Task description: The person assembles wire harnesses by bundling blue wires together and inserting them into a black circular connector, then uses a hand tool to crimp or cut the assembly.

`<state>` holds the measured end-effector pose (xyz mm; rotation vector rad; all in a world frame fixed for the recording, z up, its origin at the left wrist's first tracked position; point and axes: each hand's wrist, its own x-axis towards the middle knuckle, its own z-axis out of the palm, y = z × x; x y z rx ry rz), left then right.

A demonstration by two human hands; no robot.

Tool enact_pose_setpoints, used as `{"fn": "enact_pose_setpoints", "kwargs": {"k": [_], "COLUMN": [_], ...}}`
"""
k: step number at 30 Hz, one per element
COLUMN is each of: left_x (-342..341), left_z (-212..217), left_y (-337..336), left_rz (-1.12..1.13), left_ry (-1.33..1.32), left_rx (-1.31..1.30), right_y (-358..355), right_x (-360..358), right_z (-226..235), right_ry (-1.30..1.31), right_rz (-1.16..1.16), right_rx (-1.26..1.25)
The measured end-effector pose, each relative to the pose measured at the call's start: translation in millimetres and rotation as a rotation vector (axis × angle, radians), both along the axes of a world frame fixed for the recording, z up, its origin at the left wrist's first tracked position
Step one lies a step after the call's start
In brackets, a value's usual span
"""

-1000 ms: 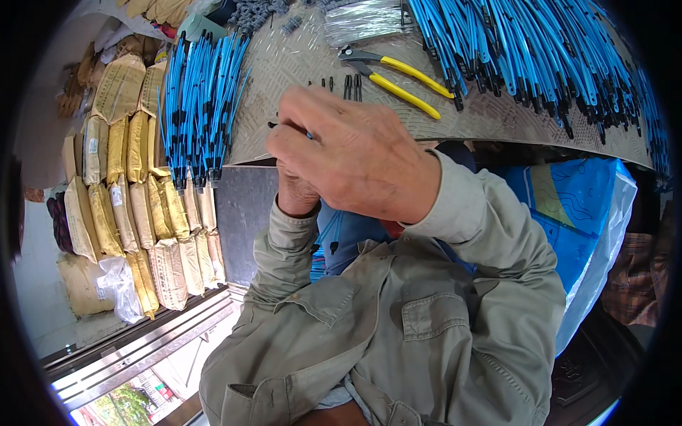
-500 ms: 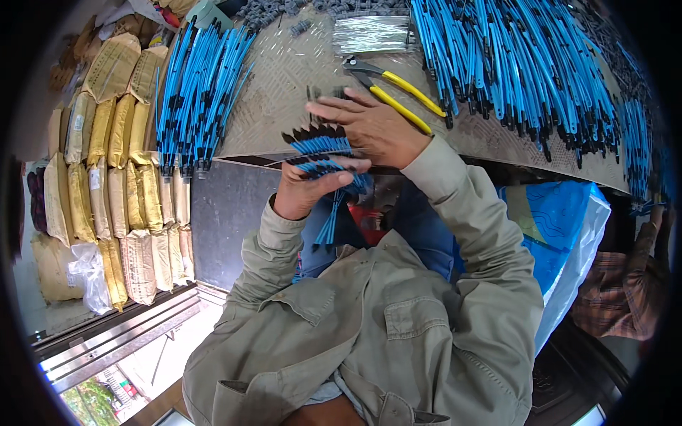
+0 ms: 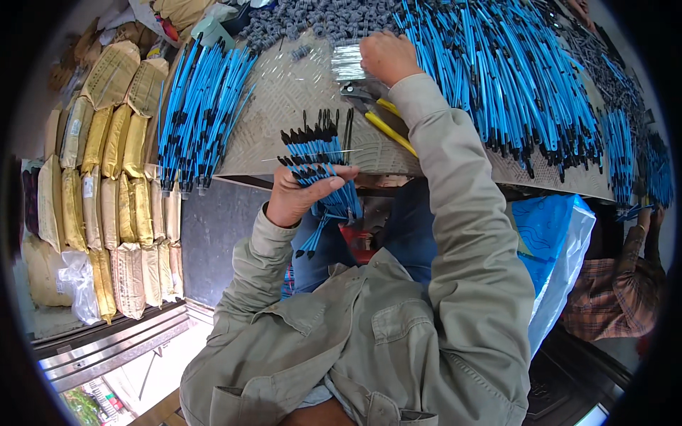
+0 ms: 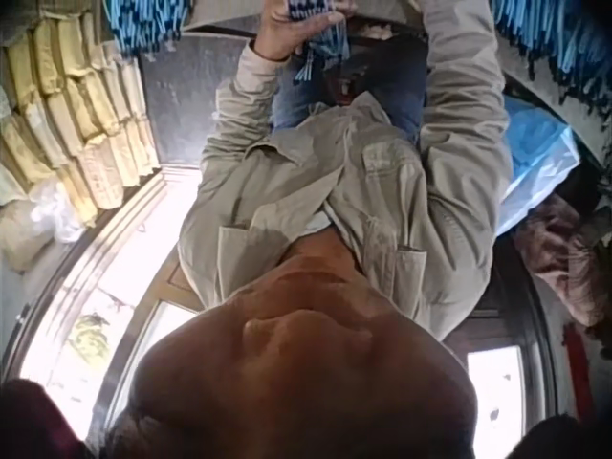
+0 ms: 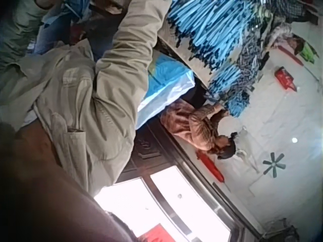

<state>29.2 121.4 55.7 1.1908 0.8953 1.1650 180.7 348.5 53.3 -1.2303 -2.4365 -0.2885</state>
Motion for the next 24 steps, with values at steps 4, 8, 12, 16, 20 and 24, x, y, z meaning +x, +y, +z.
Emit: {"fn": "enact_pose_setpoints", "kwargs": {"k": [4,8,12,16,20,24], "left_x": [-4.3,-5.4,-6.0,-6.5,-2.8,-4.8], "left_z": [-1.7,-4.5,-4.9,-5.6,-5.6,-6.9], "left_y": [1.1,4.1,7.0,3.8,5.3,3.9], "left_rz": [-0.015,-0.019,-0.016,-0.010,0.012,0.024], "left_ry": [-0.043,-0.103,-0.092,-0.070,-0.108,-0.124], "left_rx": [-0.035,-0.044,-0.022,-0.012,-0.030,-0.036], "right_y": [-3.4,-5.0,-12.6,-19.8,-18.3,-58.6], "right_x": [-4.1,0.8,1.2,0.5,2.9,11.0], "right_z": [0.4,2.8,-0.2,1.7,5.5,23.2], "right_ry": [0.043,0.046,0.282,0.272,0.284,0.683], "right_rz": [-0.039,-0.031,-0.018,0.017,0.042,0.285], "right_rx": [-0.024,0.064,0.114,0.056,-0.001,-0.131]}}
